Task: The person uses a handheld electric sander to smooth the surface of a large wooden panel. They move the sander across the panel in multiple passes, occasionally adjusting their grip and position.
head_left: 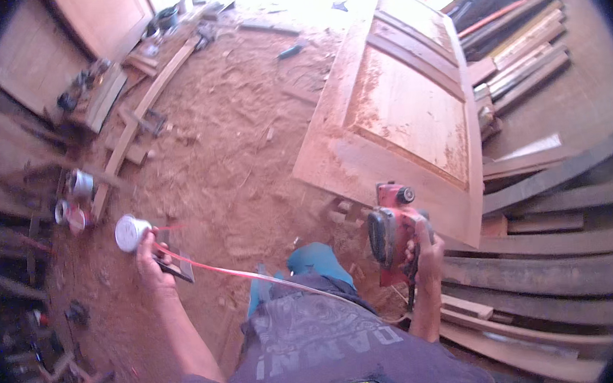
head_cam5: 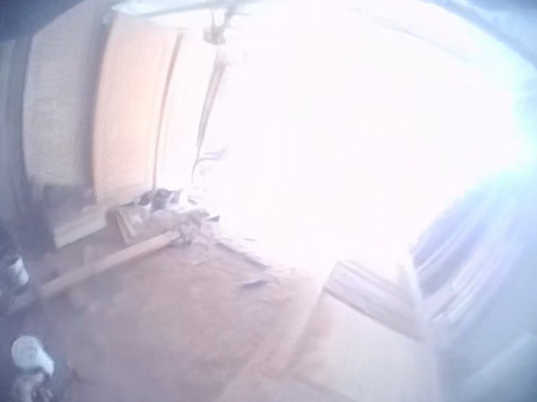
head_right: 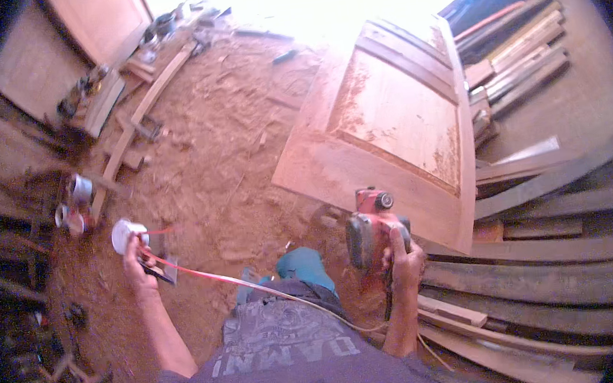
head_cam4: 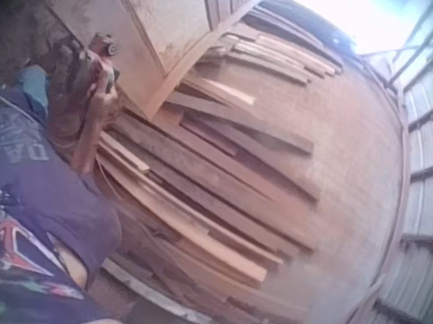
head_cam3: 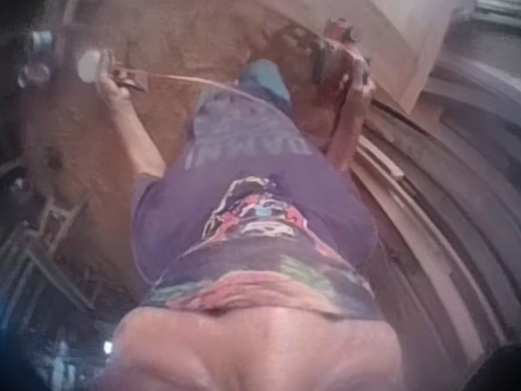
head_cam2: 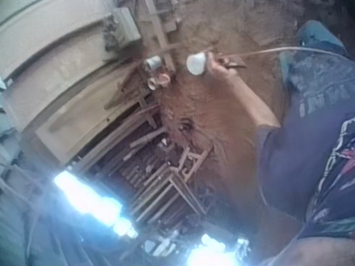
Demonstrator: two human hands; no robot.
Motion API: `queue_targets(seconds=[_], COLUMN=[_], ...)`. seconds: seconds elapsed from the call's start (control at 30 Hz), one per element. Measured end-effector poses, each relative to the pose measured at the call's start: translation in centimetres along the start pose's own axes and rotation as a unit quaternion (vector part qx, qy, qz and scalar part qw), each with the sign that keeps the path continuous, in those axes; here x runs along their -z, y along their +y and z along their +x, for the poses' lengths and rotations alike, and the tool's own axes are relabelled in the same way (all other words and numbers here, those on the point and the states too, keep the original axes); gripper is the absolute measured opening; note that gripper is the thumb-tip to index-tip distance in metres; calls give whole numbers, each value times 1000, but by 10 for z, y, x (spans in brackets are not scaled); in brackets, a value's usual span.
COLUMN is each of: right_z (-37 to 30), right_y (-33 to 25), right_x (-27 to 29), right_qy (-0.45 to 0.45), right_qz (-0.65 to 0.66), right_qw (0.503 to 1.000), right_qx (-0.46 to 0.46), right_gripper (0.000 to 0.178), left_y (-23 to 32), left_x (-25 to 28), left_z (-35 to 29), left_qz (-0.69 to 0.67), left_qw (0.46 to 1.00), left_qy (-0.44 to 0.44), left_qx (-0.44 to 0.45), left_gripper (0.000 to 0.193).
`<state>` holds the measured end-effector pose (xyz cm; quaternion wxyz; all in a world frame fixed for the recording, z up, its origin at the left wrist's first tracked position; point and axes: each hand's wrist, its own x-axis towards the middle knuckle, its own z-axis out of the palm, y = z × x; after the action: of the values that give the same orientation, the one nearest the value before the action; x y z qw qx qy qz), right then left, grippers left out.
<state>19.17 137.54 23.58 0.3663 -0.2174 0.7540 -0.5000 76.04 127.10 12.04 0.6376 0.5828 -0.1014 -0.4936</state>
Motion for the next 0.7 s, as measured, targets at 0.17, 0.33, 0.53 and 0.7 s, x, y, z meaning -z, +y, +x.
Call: queue_targets(seconds=[0.17, 0.33, 0.53, 0.7], right_z=[-32, -23, -16, -80], right_y=[-6, -22, -37, -25], right_x=[-28, -62, -101, -98], right_qy=[24, 70, 133, 234], right_qz=[69, 99, 150, 163], right_qw=[997, 991, 977, 958], right_qx=[19, 50, 75, 39], right_gripper=[39, 39, 32, 29], left_y=[-55, -89, -80, -62], left_x=[-25, -46, -74, -156], left_z=[55, 80, 98, 144], left_qz=[138, 211, 276, 393], left_qw=[985, 961, 933, 868], left_qy=[-69, -123, -157, -275], left_qx=[77, 126, 169, 128], left_gripper=[28, 31, 29, 30])
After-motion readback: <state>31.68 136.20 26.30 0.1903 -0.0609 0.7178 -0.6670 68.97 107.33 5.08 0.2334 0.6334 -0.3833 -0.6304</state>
